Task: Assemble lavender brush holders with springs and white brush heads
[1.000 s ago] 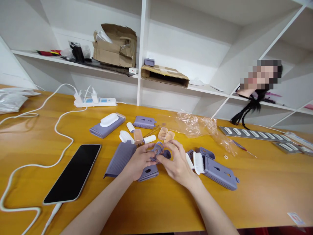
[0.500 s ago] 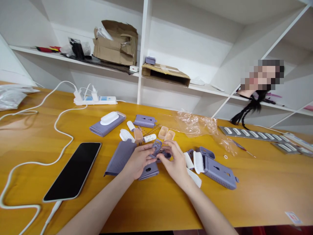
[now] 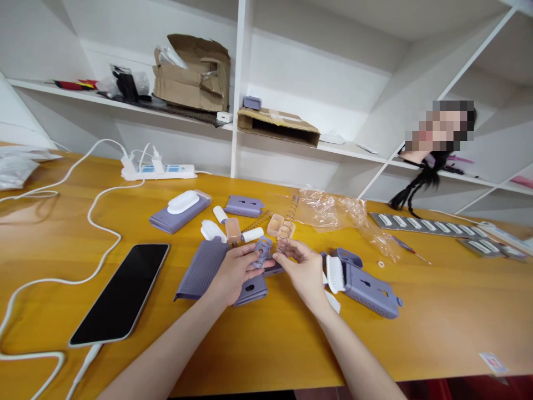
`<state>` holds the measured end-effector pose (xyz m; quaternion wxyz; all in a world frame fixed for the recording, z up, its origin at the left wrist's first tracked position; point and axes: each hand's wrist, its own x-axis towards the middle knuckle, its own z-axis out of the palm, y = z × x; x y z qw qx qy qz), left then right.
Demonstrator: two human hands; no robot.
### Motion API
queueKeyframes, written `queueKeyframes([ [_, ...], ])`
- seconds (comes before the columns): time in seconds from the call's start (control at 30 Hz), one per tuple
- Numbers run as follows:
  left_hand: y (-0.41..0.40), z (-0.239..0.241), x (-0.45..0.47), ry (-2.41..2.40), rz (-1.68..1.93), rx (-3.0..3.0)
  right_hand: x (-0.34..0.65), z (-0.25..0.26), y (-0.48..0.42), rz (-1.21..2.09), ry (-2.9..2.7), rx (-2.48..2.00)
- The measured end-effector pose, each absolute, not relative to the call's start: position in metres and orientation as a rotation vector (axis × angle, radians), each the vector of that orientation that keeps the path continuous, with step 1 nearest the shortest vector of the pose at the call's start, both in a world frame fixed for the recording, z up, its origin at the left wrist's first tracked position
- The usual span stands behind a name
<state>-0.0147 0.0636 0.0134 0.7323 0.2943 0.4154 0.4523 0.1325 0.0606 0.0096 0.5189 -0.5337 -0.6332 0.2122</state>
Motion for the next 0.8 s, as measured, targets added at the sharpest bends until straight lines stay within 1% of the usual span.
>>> queueKeyframes([
  [0.1,0.060,0.016,-0.012,0.891,0.997,0.627,0.128,0.006,0.061,0.488,-1.523,-1.214],
  [0.27,0.054,0.018,-0.009,0.764,1.041,0.520,0.121,0.001,0.059,0.225,-1.585,-1.185],
  [0.43,0.051,0.017,-0.007,0.747,1.109,0.510,0.120,-0.002,0.058,0.271,-1.597,-1.157],
  [0.8,0.052,0.011,-0.004,0.814,1.109,0.599,0.118,-0.002,0.060,0.317,-1.507,-1.188],
])
